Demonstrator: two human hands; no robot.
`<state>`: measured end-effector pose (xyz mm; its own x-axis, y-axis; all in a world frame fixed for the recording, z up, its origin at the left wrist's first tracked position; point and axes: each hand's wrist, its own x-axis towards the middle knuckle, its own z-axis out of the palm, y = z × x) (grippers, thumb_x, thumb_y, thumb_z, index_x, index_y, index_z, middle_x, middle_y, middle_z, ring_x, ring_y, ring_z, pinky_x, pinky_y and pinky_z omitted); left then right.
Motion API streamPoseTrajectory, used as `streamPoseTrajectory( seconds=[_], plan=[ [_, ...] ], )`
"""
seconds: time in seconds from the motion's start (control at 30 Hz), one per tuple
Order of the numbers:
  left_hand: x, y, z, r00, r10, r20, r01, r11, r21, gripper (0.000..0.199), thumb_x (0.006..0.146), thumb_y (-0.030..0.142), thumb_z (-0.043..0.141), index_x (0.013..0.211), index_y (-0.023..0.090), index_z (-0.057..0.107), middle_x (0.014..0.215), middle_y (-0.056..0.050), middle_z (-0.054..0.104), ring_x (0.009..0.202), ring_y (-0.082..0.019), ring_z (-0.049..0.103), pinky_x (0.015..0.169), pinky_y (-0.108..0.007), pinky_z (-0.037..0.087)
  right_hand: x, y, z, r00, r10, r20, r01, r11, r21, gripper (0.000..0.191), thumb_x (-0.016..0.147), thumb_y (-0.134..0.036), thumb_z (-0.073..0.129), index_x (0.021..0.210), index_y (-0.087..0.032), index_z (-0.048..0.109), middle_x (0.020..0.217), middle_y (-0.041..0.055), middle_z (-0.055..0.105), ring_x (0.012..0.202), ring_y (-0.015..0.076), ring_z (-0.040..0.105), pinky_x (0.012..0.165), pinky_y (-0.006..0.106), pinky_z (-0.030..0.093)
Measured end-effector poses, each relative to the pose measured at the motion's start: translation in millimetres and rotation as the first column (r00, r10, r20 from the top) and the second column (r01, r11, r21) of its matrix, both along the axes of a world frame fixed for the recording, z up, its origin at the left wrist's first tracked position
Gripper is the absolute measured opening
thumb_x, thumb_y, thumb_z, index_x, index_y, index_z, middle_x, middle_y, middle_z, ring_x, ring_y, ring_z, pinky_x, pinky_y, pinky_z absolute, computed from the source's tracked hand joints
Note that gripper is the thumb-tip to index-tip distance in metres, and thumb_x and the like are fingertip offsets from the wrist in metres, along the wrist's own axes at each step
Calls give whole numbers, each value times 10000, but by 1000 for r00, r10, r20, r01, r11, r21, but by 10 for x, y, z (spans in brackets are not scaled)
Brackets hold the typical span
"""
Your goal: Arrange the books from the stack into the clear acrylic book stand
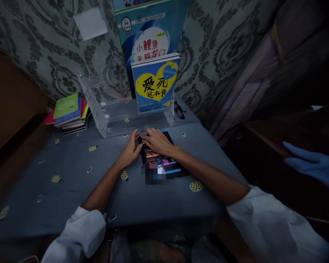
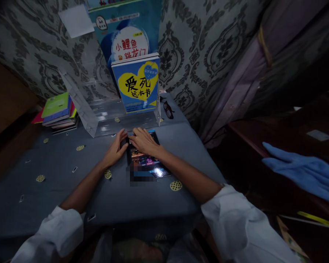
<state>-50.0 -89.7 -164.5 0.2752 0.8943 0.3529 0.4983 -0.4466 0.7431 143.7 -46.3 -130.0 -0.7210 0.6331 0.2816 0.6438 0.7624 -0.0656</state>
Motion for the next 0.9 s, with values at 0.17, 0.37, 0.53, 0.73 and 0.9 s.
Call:
streamPoseTrajectory(
  seconds=[0.17, 0.37, 0.53, 0.73, 0.9],
  plan=[
    [49, -33, 25, 968, 54, -246, -30, 995, 98, 650, 990, 334, 482, 1559, 149, 227, 1536, -212, 449, 1424, -309, 456, 1179, -551, 364, 15, -31, 21, 998, -58, 3, 58, 998, 10, 294, 1039, -246, 451, 1223, -160, 663, 1108, 122, 603, 1037, 258, 500, 869, 369, 378],
    [86, -56, 81, 924, 100, -369, -60, 991, 119, 602, 986, 286, 448, 1541, 125, 282, 1488, -209, 502, 1391, -311, 486, 1160, -540, 382, 263, -38, -4, 983, -184, 12, 184, 983, 13, 302, 1031, -248, 450, 1195, -151, 684, 1094, 134, 620, 1039, 275, 509, 852, 380, 365],
    [84, -65, 97, 922, 86, -377, -43, 992, 121, 580, 983, 286, 442, 1528, 145, 304, 1498, -195, 500, 1406, -303, 471, 1174, -532, 360, 643, -8, -92, 961, -272, -40, 273, 962, 10, 336, 1014, -261, 442, 1201, -144, 696, 1083, 156, 628, 1028, 304, 518, 821, 400, 375],
    [96, -75, 122, 907, 93, -410, -46, 991, 125, 498, 981, 271, 432, 1464, 149, 411, 1526, -183, 486, 1438, -284, 444, 1185, -515, 356, 821, 20, -189, 953, -276, -124, 276, 961, -22, 362, 1008, -273, 425, 1233, -163, 686, 1087, 150, 655, 1004, 307, 531, 814, 409, 395],
    [107, -73, 118, 899, 75, -431, -24, 992, 122, 405, 991, 262, 415, 1360, 157, 545, 1519, -164, 505, 1441, -307, 443, 1199, -540, 334, 810, 28, -197, 950, -277, -142, 270, 961, -68, 361, 1006, -266, 437, 1255, -159, 675, 1119, 153, 651, 1048, 313, 535, 840, 412, 399]
  ],
)
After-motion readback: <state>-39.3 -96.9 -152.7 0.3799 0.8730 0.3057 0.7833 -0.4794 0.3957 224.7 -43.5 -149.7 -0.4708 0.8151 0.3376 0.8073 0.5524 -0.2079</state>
